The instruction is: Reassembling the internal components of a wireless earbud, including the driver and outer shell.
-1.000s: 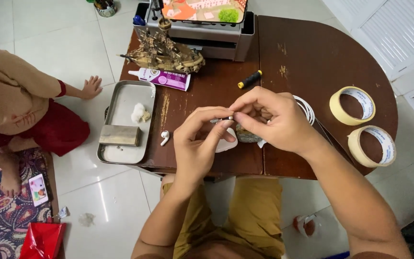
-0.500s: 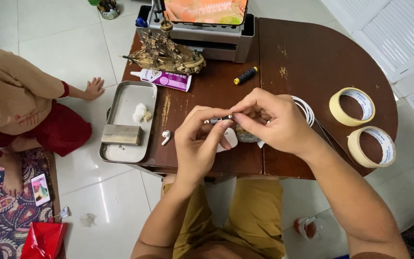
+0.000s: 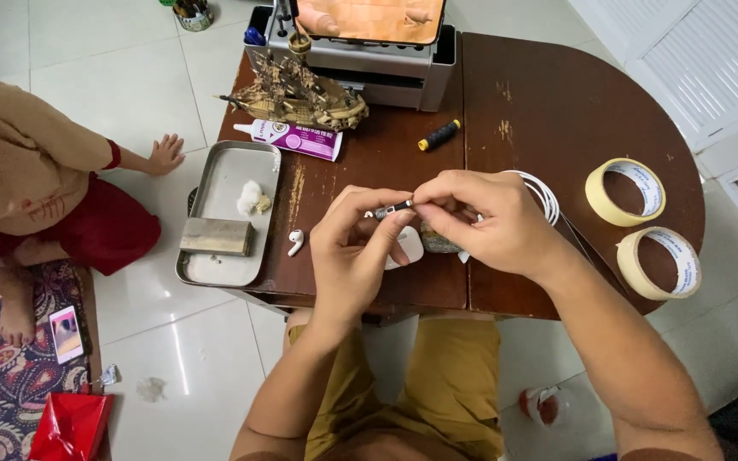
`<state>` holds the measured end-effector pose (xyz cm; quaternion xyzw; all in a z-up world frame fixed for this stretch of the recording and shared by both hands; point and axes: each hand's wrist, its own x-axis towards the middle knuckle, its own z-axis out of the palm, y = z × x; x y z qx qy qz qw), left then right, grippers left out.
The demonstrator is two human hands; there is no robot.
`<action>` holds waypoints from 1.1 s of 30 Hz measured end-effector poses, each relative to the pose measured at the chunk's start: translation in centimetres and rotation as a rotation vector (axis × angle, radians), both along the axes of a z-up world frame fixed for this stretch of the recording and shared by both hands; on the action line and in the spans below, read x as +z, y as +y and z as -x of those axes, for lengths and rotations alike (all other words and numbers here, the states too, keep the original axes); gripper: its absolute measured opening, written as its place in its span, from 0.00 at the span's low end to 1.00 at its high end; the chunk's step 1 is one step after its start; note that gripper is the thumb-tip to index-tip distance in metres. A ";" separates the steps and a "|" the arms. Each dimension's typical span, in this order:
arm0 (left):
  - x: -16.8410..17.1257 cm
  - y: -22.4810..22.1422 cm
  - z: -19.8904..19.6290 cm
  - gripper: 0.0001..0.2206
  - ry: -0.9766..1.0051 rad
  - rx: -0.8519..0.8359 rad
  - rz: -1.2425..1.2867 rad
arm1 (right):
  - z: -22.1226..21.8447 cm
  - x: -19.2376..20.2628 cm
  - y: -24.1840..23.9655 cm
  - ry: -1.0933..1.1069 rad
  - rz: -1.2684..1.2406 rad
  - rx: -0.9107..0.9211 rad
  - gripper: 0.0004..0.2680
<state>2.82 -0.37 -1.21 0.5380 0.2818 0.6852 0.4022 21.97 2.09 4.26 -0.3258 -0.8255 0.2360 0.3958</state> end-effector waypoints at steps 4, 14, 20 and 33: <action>-0.1 0.0 0.0 0.07 -0.003 0.000 0.002 | 0.0 0.1 0.0 -0.010 -0.019 -0.003 0.06; -0.2 0.1 0.1 0.09 0.027 0.025 -0.033 | 0.0 0.4 -0.2 0.004 -0.028 0.006 0.06; -0.3 0.1 -0.1 0.09 0.011 0.037 -0.029 | -0.1 0.4 -0.2 0.010 -0.018 0.006 0.06; -0.4 -0.1 -0.1 0.09 0.010 0.058 0.026 | 0.1 0.8 -0.2 0.007 -0.054 0.015 0.05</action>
